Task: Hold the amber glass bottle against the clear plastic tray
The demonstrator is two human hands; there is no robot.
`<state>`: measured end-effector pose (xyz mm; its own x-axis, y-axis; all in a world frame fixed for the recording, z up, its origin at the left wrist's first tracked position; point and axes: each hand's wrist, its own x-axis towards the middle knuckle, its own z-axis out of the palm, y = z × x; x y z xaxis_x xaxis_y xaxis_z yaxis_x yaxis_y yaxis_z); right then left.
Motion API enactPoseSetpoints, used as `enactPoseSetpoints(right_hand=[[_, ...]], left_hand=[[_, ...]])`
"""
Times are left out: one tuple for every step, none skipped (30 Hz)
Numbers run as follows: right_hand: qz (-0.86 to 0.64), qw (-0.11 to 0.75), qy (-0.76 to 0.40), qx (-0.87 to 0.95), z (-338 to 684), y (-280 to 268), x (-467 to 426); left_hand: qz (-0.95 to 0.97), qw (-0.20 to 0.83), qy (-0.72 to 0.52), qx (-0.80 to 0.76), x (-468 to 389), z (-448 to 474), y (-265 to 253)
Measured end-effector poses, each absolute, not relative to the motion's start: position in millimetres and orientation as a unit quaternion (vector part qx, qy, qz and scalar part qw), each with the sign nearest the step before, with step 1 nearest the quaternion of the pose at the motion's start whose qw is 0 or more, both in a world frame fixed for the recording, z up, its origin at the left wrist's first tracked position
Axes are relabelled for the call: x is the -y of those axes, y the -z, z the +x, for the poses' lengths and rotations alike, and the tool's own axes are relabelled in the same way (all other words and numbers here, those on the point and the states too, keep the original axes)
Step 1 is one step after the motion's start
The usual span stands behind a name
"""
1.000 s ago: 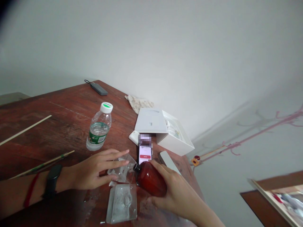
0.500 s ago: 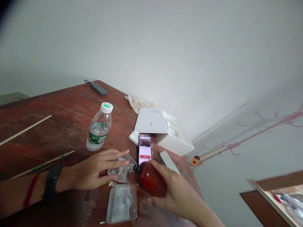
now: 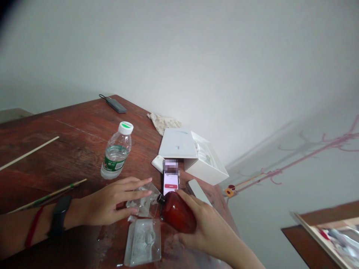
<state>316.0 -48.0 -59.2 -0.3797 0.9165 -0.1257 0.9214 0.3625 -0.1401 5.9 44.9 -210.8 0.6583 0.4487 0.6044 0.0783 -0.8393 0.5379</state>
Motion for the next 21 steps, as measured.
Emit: enactPoseSetpoints(right_hand=[[0.561, 0.016, 0.091, -0.822, 316.0, 59.0, 48.0], [0.564, 0.018, 0.092, -0.821, 316.0, 58.8, 48.0], [0.565, 0.021, 0.094, -0.820, 316.0, 58.6, 47.9], [0.563, 0.022, 0.097, -0.820, 316.0, 58.5, 47.8], [0.561, 0.022, 0.100, -0.822, 316.2, 58.5, 47.7], [0.558, 0.021, 0.100, -0.824, 316.5, 58.8, 47.7], [0.555, 0.018, 0.098, -0.826, 316.9, 59.1, 47.7], [0.553, 0.013, 0.094, -0.828, 317.6, 59.6, 47.7], [0.550, 0.008, 0.090, -0.830, 318.3, 60.1, 47.8], [0.547, 0.001, 0.087, -0.833, 319.1, 60.5, 47.9], [0.544, -0.003, 0.085, -0.834, 319.7, 60.8, 48.0], [0.543, -0.006, 0.087, -0.835, 320.0, 60.9, 48.0], [0.543, -0.006, 0.090, -0.835, 320.0, 60.8, 48.0], [0.544, -0.005, 0.095, -0.834, 319.6, 60.5, 47.9], [0.547, -0.002, 0.100, -0.831, 318.9, 60.0, 47.8], [0.551, 0.000, 0.103, -0.828, 318.0, 59.4, 47.7], [0.553, 0.002, 0.104, -0.826, 317.0, 58.9, 47.6], [0.554, 0.004, 0.103, -0.826, 316.1, 58.4, 47.5], [0.554, 0.006, 0.103, -0.826, 315.3, 58.1, 47.4], [0.553, 0.008, 0.102, -0.827, 314.9, 57.9, 47.4], [0.551, 0.008, 0.102, -0.828, 314.8, 57.9, 47.3]], left_hand=[[0.878, 0.240, -0.385, -0.152, -44.8, 6.0, 211.0], [0.878, 0.240, -0.385, -0.152, -44.7, 6.1, 211.1], [0.878, 0.241, -0.386, -0.151, -44.7, 6.1, 211.1], [0.878, 0.241, -0.386, -0.151, -44.7, 6.0, 211.0], [0.878, 0.241, -0.386, -0.150, -44.8, 5.9, 210.7], [0.878, 0.241, -0.385, -0.150, -44.8, 5.8, 210.4], [0.878, 0.241, -0.384, -0.150, -44.8, 5.7, 210.0], [0.878, 0.242, -0.384, -0.151, -44.8, 5.7, 209.7], [0.878, 0.242, -0.384, -0.152, -44.8, 5.8, 209.4], [0.878, 0.241, -0.385, -0.152, -44.8, 5.9, 209.3], [0.878, 0.240, -0.386, -0.153, -44.7, 6.1, 209.3], [0.878, 0.240, -0.385, -0.154, -44.7, 6.2, 209.5], [0.878, 0.240, -0.384, -0.154, -44.8, 6.2, 209.8], [0.878, 0.240, -0.383, -0.154, -44.8, 6.2, 210.1], [0.879, 0.241, -0.383, -0.153, -44.9, 6.0, 210.5], [0.879, 0.241, -0.383, -0.151, -45.0, 5.8, 210.7], [0.878, 0.242, -0.384, -0.149, -45.0, 5.5, 210.8], [0.878, 0.242, -0.387, -0.147, -45.0, 5.2, 210.6], [0.877, 0.242, -0.388, -0.146, -45.0, 4.9, 210.4], [0.877, 0.243, -0.387, -0.146, -44.9, 4.7, 209.9], [0.877, 0.244, -0.388, -0.147, -44.8, 4.6, 209.4]])
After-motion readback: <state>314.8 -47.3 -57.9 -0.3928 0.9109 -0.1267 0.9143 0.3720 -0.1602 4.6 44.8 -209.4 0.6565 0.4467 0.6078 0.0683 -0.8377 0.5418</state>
